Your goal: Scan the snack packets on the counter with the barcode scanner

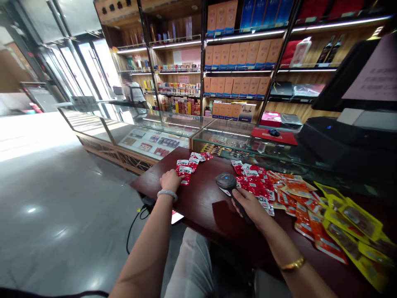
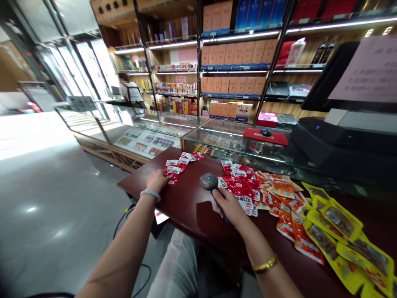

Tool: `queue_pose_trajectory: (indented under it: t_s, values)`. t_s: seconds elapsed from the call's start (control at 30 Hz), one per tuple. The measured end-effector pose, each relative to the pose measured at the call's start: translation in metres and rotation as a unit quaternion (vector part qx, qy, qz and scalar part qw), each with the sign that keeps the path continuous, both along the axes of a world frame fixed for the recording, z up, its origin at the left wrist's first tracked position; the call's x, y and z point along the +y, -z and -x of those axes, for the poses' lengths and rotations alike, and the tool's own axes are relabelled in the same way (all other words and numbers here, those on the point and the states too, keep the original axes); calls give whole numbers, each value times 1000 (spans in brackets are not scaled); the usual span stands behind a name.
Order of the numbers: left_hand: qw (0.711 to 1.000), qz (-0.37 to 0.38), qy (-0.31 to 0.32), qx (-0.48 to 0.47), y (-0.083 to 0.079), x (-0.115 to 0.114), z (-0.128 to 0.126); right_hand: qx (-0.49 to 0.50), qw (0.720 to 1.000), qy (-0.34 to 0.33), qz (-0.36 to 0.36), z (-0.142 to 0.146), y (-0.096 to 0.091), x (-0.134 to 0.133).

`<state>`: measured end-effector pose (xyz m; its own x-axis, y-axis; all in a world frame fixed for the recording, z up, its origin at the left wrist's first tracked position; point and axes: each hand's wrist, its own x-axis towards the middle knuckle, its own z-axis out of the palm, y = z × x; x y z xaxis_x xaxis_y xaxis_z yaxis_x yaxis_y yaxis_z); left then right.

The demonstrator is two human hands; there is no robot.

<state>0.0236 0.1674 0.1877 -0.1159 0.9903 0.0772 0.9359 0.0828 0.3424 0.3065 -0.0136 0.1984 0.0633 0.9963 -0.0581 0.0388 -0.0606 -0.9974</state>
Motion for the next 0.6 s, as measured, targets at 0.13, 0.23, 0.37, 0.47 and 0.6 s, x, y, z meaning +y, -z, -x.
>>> queue_pose_trajectory:
  t_s: [0.13, 0.23, 0.37, 0.47, 0.6]
  values:
    - [989, 2, 51, -141, -1, 9, -10, -2, 1000, -17, 1, 4, 0, 0]
    - [967, -38, 49, -248, 4, 8, -32, -7, 999, -35, -2, 7, -1, -2]
    - [951, -70, 62, -296, 9, -2, -70, -22, 998, -49, -17, 9, -2, -2]
    - [942, -70, 83, -318, 8, -10, -91, -17, 998, -55, -9, 7, -2, -2]
    - [934, -51, 102, -340, 6, -12, -103, -16, 999, -50, 5, 0, -3, -5]
